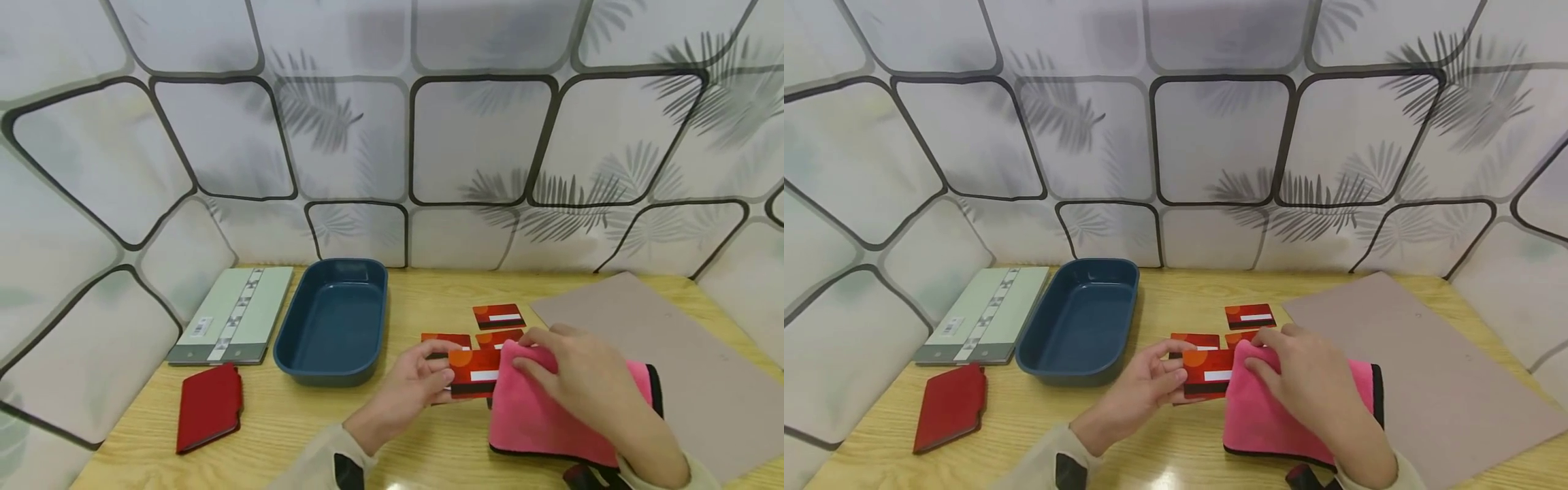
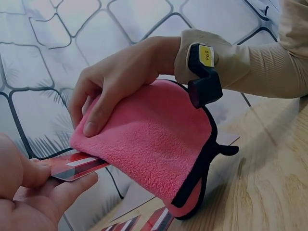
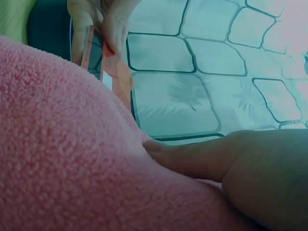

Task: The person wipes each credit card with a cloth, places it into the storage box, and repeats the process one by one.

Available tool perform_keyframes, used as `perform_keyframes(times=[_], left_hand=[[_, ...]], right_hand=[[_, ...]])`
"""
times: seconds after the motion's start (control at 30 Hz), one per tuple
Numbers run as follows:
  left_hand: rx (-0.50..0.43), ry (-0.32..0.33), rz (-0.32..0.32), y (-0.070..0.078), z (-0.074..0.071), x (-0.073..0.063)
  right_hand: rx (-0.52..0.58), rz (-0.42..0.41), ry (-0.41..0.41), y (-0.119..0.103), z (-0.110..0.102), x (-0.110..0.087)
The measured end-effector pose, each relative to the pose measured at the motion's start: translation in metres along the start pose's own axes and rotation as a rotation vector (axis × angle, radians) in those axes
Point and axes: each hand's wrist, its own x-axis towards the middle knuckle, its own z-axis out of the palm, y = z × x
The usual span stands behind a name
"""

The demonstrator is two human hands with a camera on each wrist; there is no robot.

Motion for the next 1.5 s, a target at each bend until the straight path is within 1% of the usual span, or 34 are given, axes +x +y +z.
perform_keyframes(times=[0.17, 0.23, 0.33, 0.57, 0.7, 0.87, 1.03, 1.13, 1.23, 1.3, 1.4, 1.5], left_hand=[[0.001, -0.012, 0.011, -0.003, 0.000, 0.001], [-0.003, -0.011, 0.005, -0.006, 0.002, 0.000], [-0.007, -0.008, -0.014, -0.011, 0.004, 0.000], [-0.014, 0.000, -0.018, -0.013, 0.005, 0.001], [-0.022, -0.016, -0.021, -0.014, 0.007, 0.002], [-0.006, -0.047, -0.028, -0.012, 0.007, 0.002], [0.025, -0.119, -0.005, -0.012, 0.004, 0.001], [0.034, -0.136, 0.007, -0.013, 0.004, 0.000], [0.050, -0.125, 0.002, -0.012, 0.004, 0.000], [0.072, -0.100, -0.007, -0.012, 0.005, 0.000], [0.100, -0.082, -0.022, -0.011, 0.005, 0.000], [0.110, -0.077, -0.029, -0.010, 0.006, 0.000]], right_hand=[[-0.014, -0.087, 0.071, -0.005, 0.007, -0.001], [-0.018, -0.136, 0.104, -0.005, 0.010, -0.003], [-0.015, -0.180, 0.122, -0.005, 0.014, -0.006], [0.034, -0.166, 0.075, -0.014, 0.020, -0.005], [0.071, -0.197, 0.069, -0.019, 0.019, -0.007], [0.145, -0.264, 0.079, -0.022, 0.018, -0.006], [0.228, -0.292, -0.018, -0.022, 0.014, -0.005], [0.248, -0.306, -0.053, -0.021, 0.013, -0.004], [0.249, -0.293, -0.065, -0.018, 0.011, -0.004], [0.252, -0.267, -0.080, -0.015, 0.010, -0.004], [0.253, -0.223, -0.107, -0.009, 0.006, -0.003], [0.253, -0.197, -0.130, -0.002, 0.002, -0.002]])
